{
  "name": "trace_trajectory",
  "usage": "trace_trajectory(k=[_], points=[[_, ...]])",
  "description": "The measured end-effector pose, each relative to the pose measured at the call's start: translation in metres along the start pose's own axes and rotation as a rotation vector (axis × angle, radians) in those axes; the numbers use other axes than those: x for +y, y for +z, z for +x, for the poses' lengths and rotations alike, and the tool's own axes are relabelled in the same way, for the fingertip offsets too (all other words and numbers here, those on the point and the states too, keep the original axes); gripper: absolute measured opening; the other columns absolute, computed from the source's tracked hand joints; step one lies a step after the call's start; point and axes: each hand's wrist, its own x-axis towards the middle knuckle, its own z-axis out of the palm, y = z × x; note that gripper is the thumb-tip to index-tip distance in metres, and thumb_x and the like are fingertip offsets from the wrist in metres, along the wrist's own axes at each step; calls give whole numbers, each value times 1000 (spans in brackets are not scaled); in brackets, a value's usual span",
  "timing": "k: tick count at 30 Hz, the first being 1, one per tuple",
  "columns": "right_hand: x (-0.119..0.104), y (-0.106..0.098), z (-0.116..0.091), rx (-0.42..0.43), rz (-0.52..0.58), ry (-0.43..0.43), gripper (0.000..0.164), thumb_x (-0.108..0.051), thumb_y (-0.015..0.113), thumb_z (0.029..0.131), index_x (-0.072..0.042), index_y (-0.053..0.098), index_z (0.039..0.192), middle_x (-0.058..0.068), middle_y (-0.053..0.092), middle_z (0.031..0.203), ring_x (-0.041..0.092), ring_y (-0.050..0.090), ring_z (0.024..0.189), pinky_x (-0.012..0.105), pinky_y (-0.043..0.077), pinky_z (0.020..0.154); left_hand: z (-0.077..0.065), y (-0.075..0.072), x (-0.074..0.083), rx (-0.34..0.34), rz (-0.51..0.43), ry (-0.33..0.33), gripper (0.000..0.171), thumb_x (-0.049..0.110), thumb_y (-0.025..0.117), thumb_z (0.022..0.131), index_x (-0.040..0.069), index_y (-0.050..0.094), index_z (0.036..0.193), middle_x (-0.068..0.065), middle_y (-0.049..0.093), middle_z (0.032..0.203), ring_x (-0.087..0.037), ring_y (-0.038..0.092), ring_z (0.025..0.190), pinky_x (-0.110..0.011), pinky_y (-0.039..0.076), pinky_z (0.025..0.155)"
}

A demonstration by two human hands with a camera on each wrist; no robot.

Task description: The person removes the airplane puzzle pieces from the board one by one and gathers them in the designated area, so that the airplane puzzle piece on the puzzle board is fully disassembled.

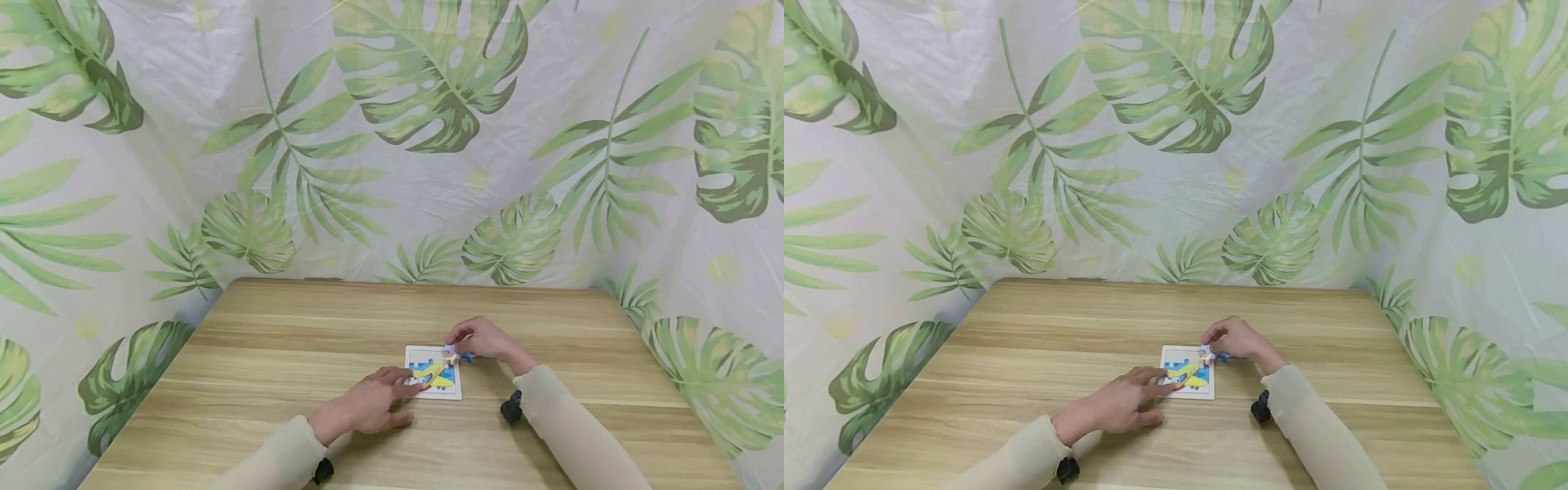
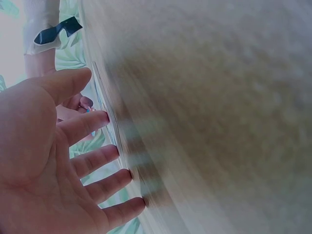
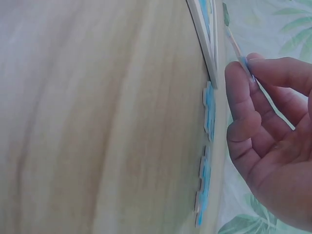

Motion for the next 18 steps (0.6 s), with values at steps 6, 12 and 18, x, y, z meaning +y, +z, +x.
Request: trace_trajectory(k=[6, 12, 18], points=[[3, -6, -4, 12, 8, -12, 17, -8, 69, 89, -16, 78, 101, -2, 76, 100, 14, 65, 99, 35, 53, 87, -2, 0, 0, -2, -7, 6, 57, 48, 55, 100, 37, 38, 153, -10, 39, 158, -34, 39, 145, -52, 40, 115], [10, -14, -8, 36, 14, 1, 15, -11, 69, 90, -19, 77, 100, -4, 75, 100, 13, 66, 98, 35, 54, 87, -3, 1, 0, 5, -21, 9, 59, 47, 58, 99, 36, 38, 153, -12, 37, 159, -34, 39, 145, -53, 40, 114], [11, -25, -16, 52, 40, 15, 15, -10, 67, 92, -15, 76, 103, 1, 75, 103, 16, 66, 99, 35, 53, 87, -3, 3, -1, 1, -19, 7, 60, 48, 57, 99, 37, 36, 154, -12, 35, 160, -34, 38, 146, -53, 40, 115]])
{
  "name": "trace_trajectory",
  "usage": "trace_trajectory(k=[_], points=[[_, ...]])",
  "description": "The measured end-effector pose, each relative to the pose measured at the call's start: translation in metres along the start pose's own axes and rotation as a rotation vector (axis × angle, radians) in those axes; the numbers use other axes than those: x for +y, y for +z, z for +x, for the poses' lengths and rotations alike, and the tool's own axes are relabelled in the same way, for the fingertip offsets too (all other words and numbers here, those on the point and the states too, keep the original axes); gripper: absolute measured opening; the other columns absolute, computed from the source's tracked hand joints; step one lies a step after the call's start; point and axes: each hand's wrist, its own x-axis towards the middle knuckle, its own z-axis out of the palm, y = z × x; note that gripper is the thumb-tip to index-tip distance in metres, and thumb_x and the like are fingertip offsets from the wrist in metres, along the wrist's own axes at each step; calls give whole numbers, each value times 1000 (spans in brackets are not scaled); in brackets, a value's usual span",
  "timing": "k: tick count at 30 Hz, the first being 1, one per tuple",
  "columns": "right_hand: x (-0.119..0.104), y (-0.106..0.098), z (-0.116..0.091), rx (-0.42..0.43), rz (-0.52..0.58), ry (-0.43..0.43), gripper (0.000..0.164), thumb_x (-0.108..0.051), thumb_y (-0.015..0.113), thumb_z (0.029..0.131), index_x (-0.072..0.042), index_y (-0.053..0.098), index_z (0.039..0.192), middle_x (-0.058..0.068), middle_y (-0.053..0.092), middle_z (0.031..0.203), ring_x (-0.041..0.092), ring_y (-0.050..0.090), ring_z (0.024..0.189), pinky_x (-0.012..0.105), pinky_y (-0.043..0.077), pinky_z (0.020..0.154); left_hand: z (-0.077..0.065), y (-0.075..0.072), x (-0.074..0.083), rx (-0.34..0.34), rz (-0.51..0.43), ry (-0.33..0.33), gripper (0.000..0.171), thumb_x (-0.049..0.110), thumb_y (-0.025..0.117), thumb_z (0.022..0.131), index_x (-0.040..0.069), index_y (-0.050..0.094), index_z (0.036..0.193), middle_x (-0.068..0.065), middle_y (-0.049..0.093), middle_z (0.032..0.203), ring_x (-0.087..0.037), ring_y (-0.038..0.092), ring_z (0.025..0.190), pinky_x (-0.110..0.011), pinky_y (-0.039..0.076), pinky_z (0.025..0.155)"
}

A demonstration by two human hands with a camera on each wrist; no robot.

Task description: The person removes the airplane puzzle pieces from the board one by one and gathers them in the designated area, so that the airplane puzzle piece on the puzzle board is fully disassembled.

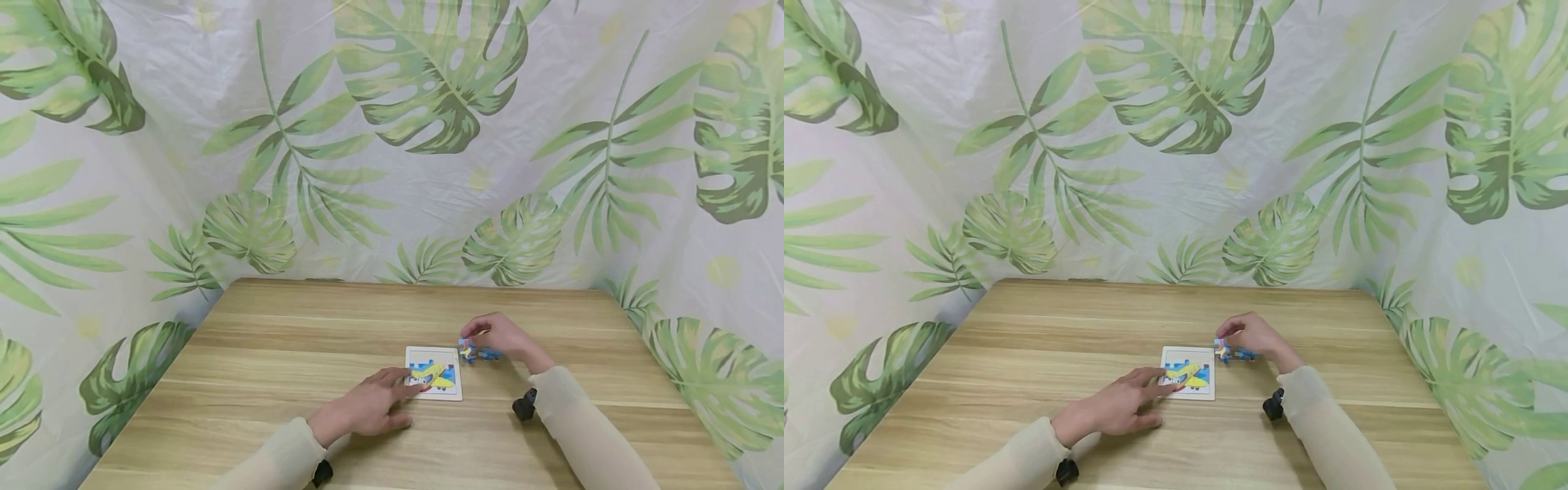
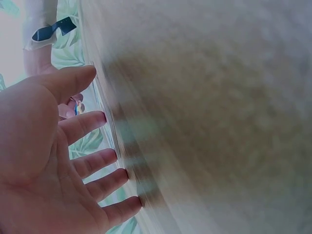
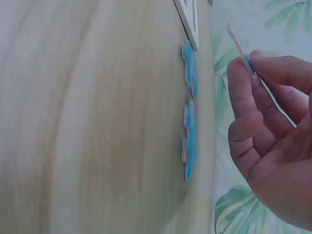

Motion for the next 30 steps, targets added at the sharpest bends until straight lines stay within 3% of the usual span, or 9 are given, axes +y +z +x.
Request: trace_trajectory(k=[8, 25, 30], points=[[10, -13, -7, 17, 19, 8, 16, -8, 67, 92, -11, 75, 106, 5, 74, 105, 16, 64, 98, 31, 53, 83, 0, 1, 0, 2, 8, 2, 60, 48, 57, 99, 38, 35, 154, -12, 35, 160, -33, 37, 146, -52, 40, 115], [31, -34, -21, 46, 25, 97, 18, -14, 67, 92, -13, 74, 108, 6, 71, 110, 16, 61, 92, 36, 52, 71, -2, 0, 1, 7, 18, 7, 61, 47, 58, 99, 37, 35, 155, -12, 35, 160, -33, 37, 146, -52, 39, 115], [38, -40, -24, 65, 29, 86, 18, -12, 69, 91, -10, 74, 108, 9, 73, 109, 16, 60, 91, 33, 51, 70, -2, -1, 1, 8, 17, 6, 61, 46, 58, 99, 36, 36, 155, -12, 35, 160, -33, 37, 146, -52, 39, 115]])
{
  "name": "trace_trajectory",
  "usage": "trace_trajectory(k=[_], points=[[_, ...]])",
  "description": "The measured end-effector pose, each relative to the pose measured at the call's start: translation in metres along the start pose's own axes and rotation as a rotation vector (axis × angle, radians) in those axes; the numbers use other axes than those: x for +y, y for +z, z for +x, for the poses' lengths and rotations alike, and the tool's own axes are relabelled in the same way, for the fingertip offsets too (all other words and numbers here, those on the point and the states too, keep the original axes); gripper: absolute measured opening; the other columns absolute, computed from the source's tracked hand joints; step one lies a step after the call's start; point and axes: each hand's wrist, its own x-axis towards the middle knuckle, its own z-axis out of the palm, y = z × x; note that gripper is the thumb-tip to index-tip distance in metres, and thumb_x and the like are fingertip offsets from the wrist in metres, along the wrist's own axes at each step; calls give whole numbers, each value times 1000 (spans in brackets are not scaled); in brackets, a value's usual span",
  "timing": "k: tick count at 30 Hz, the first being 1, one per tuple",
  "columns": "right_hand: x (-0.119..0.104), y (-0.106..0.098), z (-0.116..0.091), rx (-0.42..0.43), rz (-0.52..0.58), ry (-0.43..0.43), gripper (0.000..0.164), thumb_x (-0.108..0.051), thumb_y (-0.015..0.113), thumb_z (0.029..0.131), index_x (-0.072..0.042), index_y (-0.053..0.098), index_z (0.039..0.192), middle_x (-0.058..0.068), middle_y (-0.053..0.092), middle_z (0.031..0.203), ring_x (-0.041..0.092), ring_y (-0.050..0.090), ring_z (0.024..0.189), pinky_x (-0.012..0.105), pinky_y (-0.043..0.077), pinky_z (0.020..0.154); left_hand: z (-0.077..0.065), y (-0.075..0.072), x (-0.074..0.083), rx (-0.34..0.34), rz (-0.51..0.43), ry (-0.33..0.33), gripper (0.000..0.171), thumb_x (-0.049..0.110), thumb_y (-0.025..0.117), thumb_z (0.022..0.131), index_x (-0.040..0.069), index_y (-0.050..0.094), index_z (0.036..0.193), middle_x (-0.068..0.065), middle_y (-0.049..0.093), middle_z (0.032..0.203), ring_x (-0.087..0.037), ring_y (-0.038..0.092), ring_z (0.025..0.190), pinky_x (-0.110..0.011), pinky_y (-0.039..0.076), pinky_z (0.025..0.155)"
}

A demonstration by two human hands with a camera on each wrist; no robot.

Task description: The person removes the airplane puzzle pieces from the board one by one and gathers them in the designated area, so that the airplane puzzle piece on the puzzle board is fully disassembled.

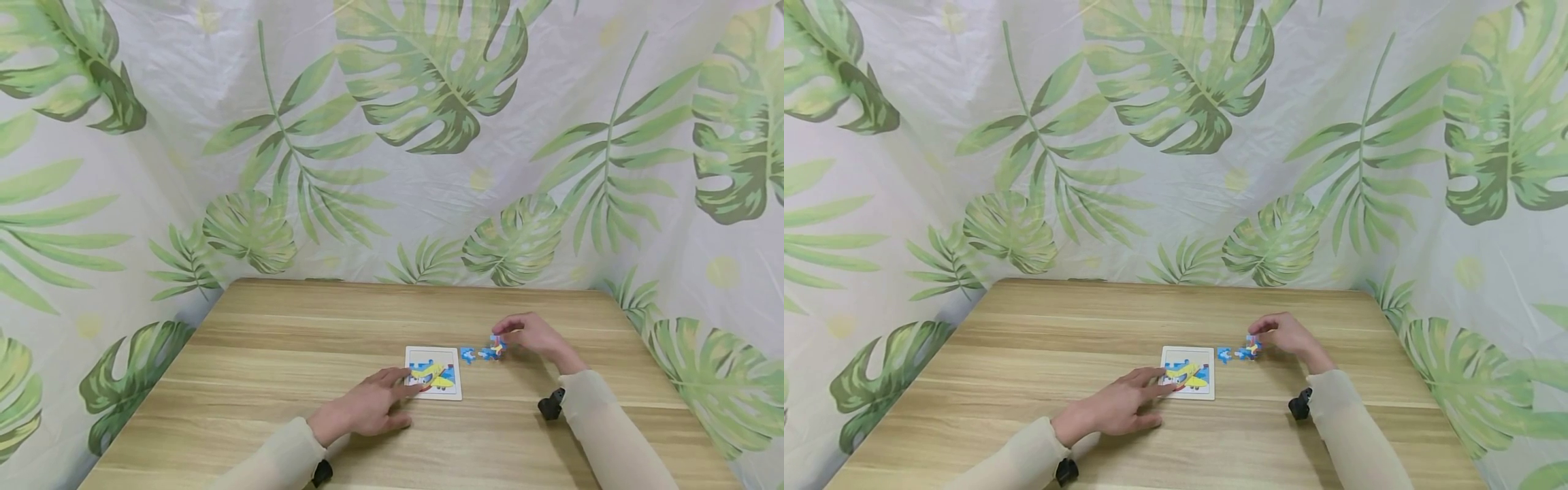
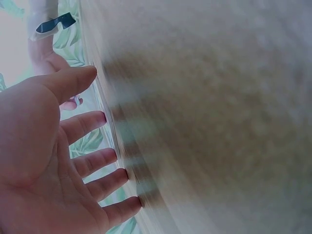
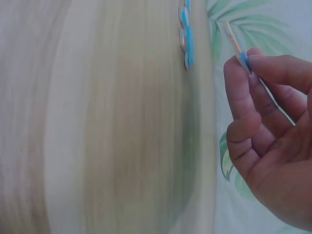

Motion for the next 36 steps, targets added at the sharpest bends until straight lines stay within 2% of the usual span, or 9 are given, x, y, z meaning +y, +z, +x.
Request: trace_trajectory(k=[5, 13, 18, 31, 36], points=[[8, -5, -2, 14, -12, 9, 18, -11, 69, 91, -10, 74, 107, 10, 74, 110, 14, 60, 92, 29, 50, 70, 0, 0, 0, -4, -5, -3, 61, 47, 58, 99, 36, 36, 154, -12, 36, 160, -33, 37, 146, -52, 38, 116], [17, -9, -6, 5, 7, 40, 18, -9, 67, 90, -8, 74, 107, 11, 73, 110, 15, 61, 87, 32, 53, 72, 0, 1, 0, -1, 1, 2, 61, 47, 58, 99, 35, 36, 154, -13, 36, 159, -34, 37, 146, -52, 39, 116], [21, -10, -7, 0, 8, 41, 18, -7, 67, 91, -5, 74, 107, 13, 73, 109, 15, 60, 85, 30, 51, 70, 0, 1, -1, 1, 5, 5, 61, 47, 58, 99, 35, 36, 154, -13, 36, 159, -34, 37, 146, -52, 39, 115], [25, -5, -8, 28, -64, 45, 16, 0, 66, 88, -4, 75, 102, 8, 74, 95, 13, 58, 78, 24, 48, 65, 2, 2, -1, -3, -3, -6, 61, 48, 57, 99, 37, 36, 154, -12, 35, 160, -33, 37, 146, -52, 38, 116], [27, -6, -8, 22, -79, 20, 16, -1, 67, 88, -4, 74, 102, 10, 75, 98, 13, 58, 79, 24, 48, 64, 2, 2, -2, -3, 0, -4, 61, 48, 57, 99, 37, 35, 155, -12, 36, 160, -34, 37, 146, -52, 39, 116]])
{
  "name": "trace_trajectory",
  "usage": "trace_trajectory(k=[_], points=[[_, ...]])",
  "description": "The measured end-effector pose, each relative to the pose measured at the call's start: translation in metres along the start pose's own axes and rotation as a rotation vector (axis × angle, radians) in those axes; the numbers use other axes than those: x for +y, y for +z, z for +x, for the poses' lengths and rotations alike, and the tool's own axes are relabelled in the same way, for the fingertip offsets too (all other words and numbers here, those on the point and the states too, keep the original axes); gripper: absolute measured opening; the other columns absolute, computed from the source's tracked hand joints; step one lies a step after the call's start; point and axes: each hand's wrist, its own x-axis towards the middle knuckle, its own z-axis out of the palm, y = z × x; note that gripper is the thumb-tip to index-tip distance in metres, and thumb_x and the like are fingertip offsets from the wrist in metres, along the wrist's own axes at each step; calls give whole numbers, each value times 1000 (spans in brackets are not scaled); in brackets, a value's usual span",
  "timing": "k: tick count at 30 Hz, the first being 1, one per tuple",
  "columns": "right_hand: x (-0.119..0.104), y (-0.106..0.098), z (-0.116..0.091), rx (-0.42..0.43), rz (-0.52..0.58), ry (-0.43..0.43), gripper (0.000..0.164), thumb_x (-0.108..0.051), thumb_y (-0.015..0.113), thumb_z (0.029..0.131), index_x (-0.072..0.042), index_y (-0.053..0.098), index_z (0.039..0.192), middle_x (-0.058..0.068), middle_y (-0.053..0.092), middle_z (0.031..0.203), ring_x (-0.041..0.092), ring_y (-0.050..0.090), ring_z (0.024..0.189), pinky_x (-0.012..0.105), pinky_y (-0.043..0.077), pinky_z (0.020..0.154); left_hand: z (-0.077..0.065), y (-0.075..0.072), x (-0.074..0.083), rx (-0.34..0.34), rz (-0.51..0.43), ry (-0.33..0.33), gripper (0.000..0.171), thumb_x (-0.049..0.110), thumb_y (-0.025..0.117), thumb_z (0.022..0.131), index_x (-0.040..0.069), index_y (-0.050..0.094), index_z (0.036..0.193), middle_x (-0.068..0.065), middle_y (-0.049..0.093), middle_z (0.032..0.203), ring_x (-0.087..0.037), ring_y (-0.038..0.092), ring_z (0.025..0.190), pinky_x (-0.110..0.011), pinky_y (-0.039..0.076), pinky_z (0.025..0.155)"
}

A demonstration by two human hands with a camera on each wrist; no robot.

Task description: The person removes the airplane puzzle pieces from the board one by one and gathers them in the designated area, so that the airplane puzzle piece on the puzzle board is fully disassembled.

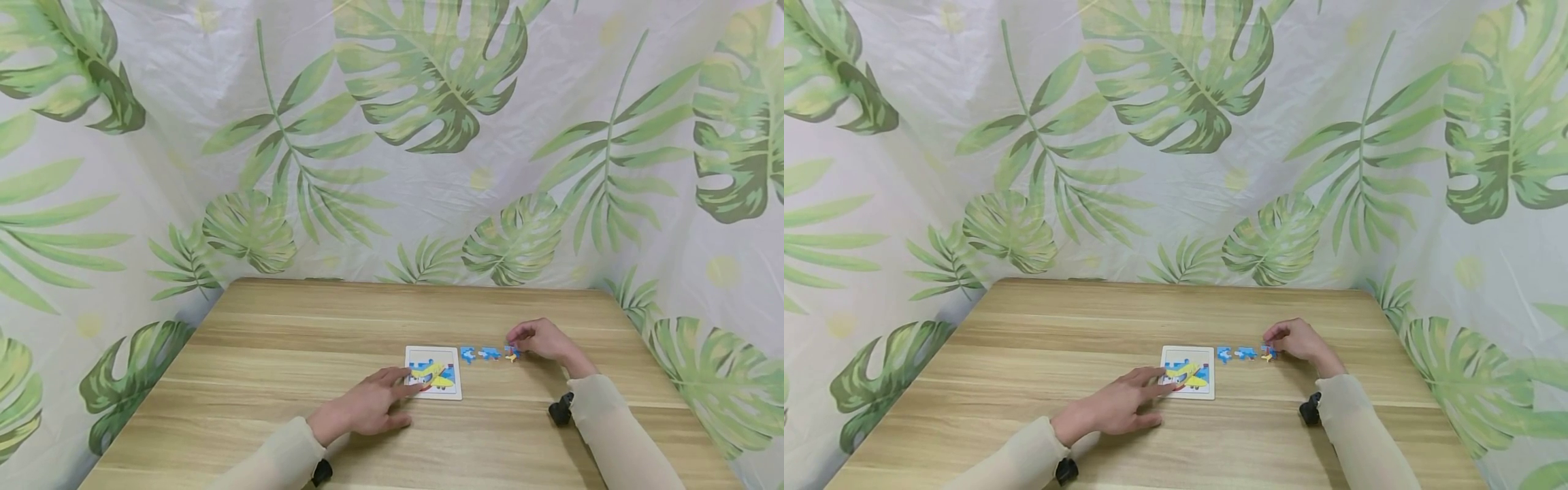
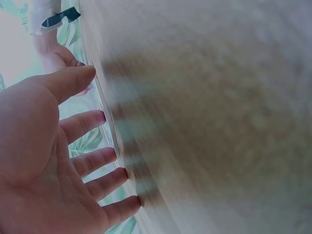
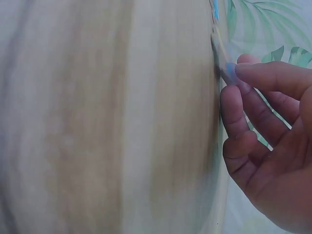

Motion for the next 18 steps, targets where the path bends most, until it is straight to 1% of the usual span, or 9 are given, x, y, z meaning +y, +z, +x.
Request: trace_trajectory(k=[5, 8, 14, 18], points=[[0, 0, -1, -1, 2, -16, 17, -1, 67, 88, -3, 74, 103, 12, 75, 100, 13, 59, 82, 24, 48, 65, 0, -1, 1, -3, 2, -1, 61, 48, 58, 99, 36, 35, 155, -12, 35, 160, -33, 37, 146, -52, 39, 115], [-2, 1, 0, 3, -6, -8, 17, -2, 67, 88, -4, 74, 103, 11, 75, 100, 11, 60, 82, 23, 49, 66, -1, -1, 2, -6, 0, -4, 62, 48, 58, 98, 36, 35, 155, -12, 35, 160, -33, 36, 146, -52, 39, 115], [-6, 1, 1, -2, -4, 2, 18, -8, 68, 90, -5, 74, 108, 8, 75, 101, 11, 60, 83, 25, 50, 69, -1, -2, 2, 0, 3, -6, 62, 48, 59, 98, 36, 36, 154, -11, 35, 160, -33, 37, 146, -52, 39, 115], [-11, 2, 2, -18, 18, -10, 20, -12, 69, 92, -5, 73, 110, 8, 75, 103, 12, 64, 85, 26, 51, 73, -1, -1, 2, -3, -7, -5, 63, 48, 59, 98, 35, 36, 155, -12, 34, 160, -33, 36, 147, -52, 38, 116]])
